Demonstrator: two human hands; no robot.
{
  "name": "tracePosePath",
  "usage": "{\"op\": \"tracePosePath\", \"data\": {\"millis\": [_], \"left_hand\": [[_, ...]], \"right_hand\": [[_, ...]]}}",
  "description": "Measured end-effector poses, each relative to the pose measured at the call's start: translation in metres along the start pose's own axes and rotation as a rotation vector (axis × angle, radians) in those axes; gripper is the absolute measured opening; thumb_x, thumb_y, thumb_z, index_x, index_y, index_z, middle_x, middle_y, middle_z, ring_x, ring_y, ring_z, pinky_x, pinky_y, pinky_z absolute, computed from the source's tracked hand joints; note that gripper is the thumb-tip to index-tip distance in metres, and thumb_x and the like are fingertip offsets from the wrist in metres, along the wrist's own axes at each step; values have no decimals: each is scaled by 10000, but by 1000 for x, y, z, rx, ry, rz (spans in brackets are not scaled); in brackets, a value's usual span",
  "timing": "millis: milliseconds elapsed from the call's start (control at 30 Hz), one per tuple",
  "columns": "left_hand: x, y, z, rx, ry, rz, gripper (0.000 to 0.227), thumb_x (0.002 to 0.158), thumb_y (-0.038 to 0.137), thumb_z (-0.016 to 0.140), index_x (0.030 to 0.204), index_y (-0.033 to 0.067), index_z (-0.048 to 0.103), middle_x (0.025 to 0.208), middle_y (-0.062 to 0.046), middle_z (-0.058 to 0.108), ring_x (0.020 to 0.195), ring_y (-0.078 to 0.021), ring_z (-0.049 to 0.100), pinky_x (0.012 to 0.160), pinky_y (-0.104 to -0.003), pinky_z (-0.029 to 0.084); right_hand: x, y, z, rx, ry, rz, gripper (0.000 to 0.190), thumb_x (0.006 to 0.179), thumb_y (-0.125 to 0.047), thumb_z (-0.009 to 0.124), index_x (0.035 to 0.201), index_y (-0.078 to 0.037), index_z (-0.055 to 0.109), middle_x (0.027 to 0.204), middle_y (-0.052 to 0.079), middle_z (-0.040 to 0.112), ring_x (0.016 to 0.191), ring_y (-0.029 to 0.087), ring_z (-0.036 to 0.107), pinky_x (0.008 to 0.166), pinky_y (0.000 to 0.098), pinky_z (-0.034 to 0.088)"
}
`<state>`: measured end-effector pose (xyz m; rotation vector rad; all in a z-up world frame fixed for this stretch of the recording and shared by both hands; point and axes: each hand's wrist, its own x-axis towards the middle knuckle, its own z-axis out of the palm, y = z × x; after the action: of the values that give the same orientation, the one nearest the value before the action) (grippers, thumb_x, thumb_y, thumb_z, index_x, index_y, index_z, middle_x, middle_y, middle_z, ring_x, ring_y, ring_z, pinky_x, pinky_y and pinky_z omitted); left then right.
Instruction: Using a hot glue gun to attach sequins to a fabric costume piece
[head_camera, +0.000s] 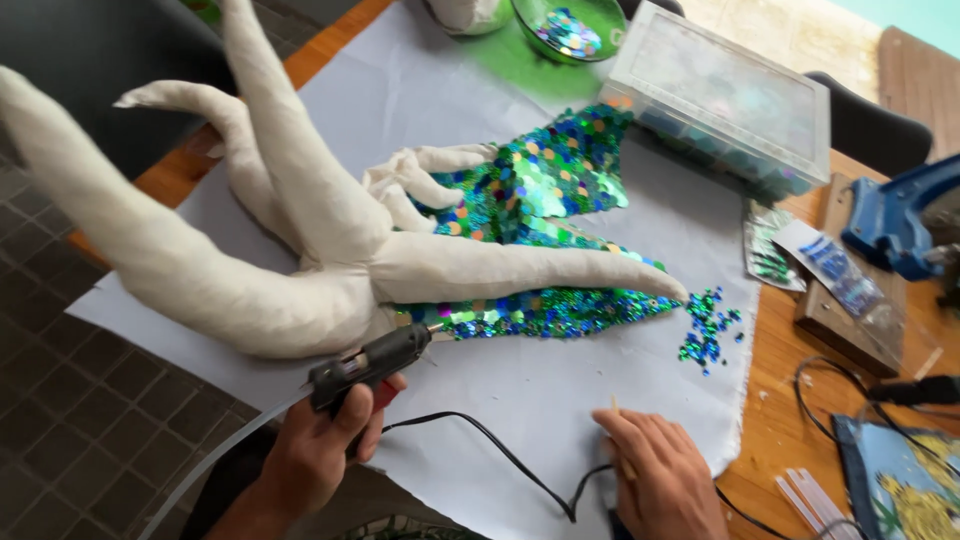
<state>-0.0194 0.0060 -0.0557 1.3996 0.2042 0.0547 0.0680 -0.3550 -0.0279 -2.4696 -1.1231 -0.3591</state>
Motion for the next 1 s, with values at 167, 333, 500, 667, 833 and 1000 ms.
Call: {"op": "tracePosePath", "data": {"millis": [167, 333, 500, 667, 833, 1000], "left_hand": [[2, -18, 11, -101, -1, 83, 684, 915, 580, 544, 1152, -35, 725, 465, -98, 502, 430, -163, 443, 456, -307, 319], [4, -26, 18, -153, 16, 110, 700, 893, 618, 588, 1138, -22, 730, 447, -100, 477, 396, -147, 382, 393, -301, 262], [2, -7, 31, -175, 96, 250, 816, 877, 737, 609, 1040, -60, 672, 430, -82, 423, 345, -117, 365, 385, -271, 162], [1, -1, 35, -136, 128, 214, 822, 838, 735, 615, 1037, -59, 696, 419, -90, 409, 358, -146, 374, 411, -286, 196], [6, -12, 27, -53, 102, 243, 755, 889, 687, 560, 1072, -34, 695, 409, -98, 434, 357, -132, 377, 397, -277, 217], [6, -8, 14, 54, 153, 83, 729, 859, 641, 519, 1106, -10, 734, 426, -136, 453, 382, -179, 386, 402, -320, 203]], "right_hand": [[-47, 9, -30, 183, -18, 263, 285, 975, -180, 531, 1230, -224, 652, 1074, 1, 755, 662, 195, 650, 634, 247, 541], [-64, 13, -74, 416, -231, 610, 334, 974, -269, 473, 1206, -284, 713, 485, -13, 804, 396, 133, 701, 525, 228, 574], [-48, 33, -113, 675, -321, 868, 342, 965, -247, 495, 1159, -136, 754, 1082, 61, 838, 357, 167, 688, 315, 281, 667], [17, 46, -137, 35, -451, 712, 321, 1006, -314, 445, 1222, -255, 674, 967, -76, 860, 660, 98, 795, 657, 278, 639], [42, 98, -84, 221, -103, 685, 359, 1065, -327, 439, 1157, -199, 762, 641, -1, 571, 504, 121, 478, 448, 277, 415], [51, 110, -23, 435, 429, 773, 213, 1071, -257, 561, 962, -131, 694, 696, 3, 647, 509, 108, 526, 457, 256, 414]]}}
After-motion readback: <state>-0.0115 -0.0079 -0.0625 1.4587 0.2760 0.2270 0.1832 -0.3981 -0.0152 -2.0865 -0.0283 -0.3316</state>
